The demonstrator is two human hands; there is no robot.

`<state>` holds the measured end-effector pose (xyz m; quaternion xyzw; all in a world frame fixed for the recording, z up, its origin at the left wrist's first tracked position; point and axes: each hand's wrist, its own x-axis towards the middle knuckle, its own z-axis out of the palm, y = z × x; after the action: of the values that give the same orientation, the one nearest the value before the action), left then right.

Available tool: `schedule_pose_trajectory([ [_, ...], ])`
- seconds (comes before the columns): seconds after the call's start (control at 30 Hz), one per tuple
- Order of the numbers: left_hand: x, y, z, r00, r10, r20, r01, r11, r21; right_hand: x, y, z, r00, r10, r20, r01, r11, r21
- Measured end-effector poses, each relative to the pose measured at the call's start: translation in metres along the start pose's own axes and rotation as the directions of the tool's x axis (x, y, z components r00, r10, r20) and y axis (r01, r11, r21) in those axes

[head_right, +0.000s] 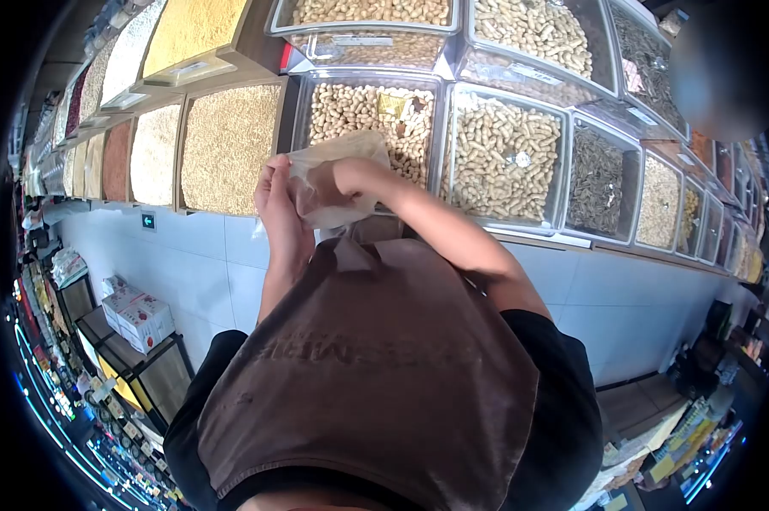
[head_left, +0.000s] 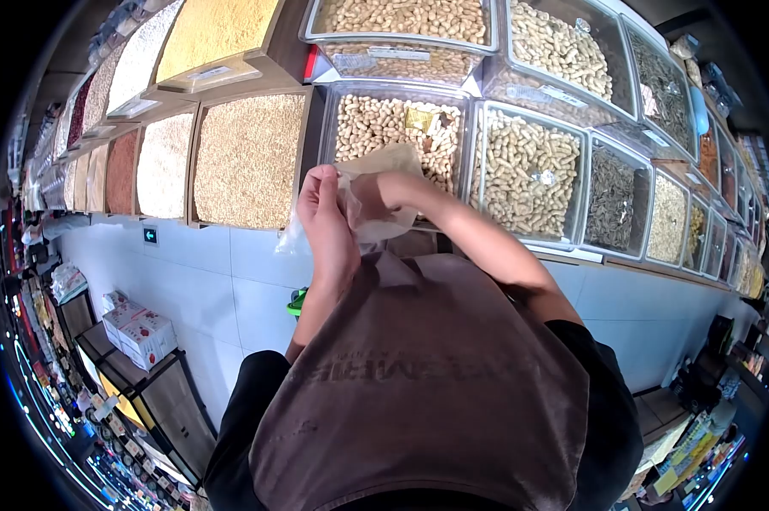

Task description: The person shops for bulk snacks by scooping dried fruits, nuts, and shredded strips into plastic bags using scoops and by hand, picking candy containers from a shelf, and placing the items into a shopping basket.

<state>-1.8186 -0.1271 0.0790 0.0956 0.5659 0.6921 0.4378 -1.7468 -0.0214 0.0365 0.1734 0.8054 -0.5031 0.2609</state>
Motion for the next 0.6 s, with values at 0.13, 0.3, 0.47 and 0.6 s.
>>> schedule_pose_trajectory([
  [0.13, -0.009, 0.015, 0.008, 0.996, -0.022, 0.082, 0.024, 1.0, -0.018, 0.071, 0.074, 0.068, 0.966, -0.199, -0.166, 0.227, 0.959, 0.17],
  [0.3, 0.003, 0.024, -0.021, 1.0, 0.029, 0.009, -0.029, 0.999, -0.017, 0.021, 0.052, 0.056, 0.902, -0.26, -0.346, 0.432, 0.561, 0.706],
  [0.47, 0.012, 0.026, -0.039, 0.999, 0.045, -0.026, -0.046, 0.998, -0.036, -0.034, 0.096, 0.028, 0.778, 0.051, -0.626, 0.617, 0.124, 0.777],
  [0.6, 0.01, 0.021, -0.031, 0.999, 0.043, 0.007, -0.043, 0.999, 0.024, -0.021, 0.136, 0.044, 0.785, 0.348, -0.513, -0.077, 0.876, 0.476],
])
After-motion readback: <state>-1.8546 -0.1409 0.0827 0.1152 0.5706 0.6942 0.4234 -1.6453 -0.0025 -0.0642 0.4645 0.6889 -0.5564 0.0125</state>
